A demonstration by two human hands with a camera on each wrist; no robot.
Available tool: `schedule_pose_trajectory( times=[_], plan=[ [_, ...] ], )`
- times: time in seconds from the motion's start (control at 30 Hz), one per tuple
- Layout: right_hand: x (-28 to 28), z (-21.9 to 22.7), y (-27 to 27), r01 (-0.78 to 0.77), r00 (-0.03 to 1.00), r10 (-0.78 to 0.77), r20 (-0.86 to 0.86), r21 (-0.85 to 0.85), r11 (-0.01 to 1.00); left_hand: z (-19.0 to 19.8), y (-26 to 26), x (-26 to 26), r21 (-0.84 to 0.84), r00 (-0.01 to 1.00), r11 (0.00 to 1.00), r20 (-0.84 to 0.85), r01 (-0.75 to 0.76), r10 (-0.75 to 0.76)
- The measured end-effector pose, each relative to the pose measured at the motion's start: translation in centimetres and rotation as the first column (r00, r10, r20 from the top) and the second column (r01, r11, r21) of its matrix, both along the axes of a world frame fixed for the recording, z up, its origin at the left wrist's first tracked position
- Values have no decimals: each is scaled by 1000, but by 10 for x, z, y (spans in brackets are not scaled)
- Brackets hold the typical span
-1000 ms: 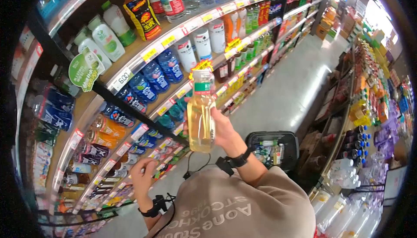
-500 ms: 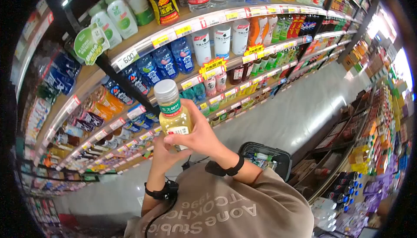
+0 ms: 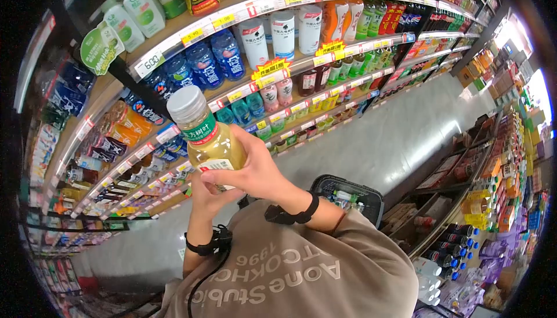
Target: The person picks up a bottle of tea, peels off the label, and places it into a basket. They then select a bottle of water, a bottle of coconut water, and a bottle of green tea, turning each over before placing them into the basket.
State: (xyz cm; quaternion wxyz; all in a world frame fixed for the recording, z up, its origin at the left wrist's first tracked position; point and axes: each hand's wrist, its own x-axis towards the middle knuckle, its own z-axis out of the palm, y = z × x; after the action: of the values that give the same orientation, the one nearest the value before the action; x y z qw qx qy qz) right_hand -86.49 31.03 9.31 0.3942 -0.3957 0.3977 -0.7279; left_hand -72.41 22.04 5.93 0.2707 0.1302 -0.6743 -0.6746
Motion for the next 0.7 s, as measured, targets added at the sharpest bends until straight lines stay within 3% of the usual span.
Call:
schedule_pose_trajectory(
  times=[0.5,0.7],
  plan=[
    [0,0,7,73,996,-73,44,-7,997,5,4,-6,-2,1000,1000,-6,8,-8],
    [-2,-4,4,26,999,-28,45,29,999,-6,0,-4,-64,999,998,37,3,-1]
  ],
)
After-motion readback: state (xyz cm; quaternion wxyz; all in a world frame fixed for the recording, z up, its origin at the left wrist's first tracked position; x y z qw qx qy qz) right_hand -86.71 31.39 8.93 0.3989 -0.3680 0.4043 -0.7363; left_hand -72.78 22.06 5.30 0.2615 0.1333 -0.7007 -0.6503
